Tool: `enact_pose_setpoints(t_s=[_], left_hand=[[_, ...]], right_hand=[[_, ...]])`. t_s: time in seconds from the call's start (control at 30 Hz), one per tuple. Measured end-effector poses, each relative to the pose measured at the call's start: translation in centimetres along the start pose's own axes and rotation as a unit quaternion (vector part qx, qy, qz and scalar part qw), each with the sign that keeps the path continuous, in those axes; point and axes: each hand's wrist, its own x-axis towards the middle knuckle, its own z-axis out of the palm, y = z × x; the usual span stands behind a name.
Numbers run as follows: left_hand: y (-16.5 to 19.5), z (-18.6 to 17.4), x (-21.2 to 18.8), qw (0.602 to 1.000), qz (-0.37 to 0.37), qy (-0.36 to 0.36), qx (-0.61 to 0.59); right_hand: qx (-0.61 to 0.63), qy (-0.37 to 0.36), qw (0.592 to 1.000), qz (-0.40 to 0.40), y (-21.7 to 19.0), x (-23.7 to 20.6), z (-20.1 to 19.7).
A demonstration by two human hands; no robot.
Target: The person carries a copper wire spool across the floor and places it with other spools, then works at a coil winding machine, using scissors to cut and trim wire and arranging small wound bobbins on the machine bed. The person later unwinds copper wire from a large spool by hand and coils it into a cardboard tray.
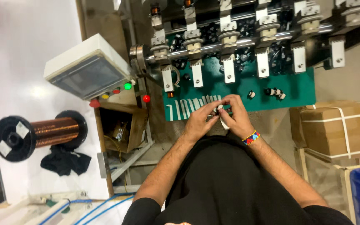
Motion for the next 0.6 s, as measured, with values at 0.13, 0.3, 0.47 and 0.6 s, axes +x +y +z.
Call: enact_pose_setpoints(t_s=[0.13,0.3,0.47,0.6], left_hand=[[0.6,-0.3,0.7,0.997,0.042,-0.053,0.044],[0.5,-0.4,0.9,1.000,-0.006,-0.003,0.012],[0.1,0.1,0.6,0.923,-0.222,-0.020,-0.314],[0.1,1.1,0.4,0.786,-0.345,-0.093,-0.504]], right_hand=[[0.040,0.007,0.996,0.074,0.6,-2.6,-0.6],[0.321,-0.097,0.910,0.243,1.1,-6.4,-0.3],[-0.004,-0.023,0.992,0.127,-0.5,-5.7,-2.6],[-0.220,0.056,0.967,-0.113,-2.3,-3.2,-4.3]])
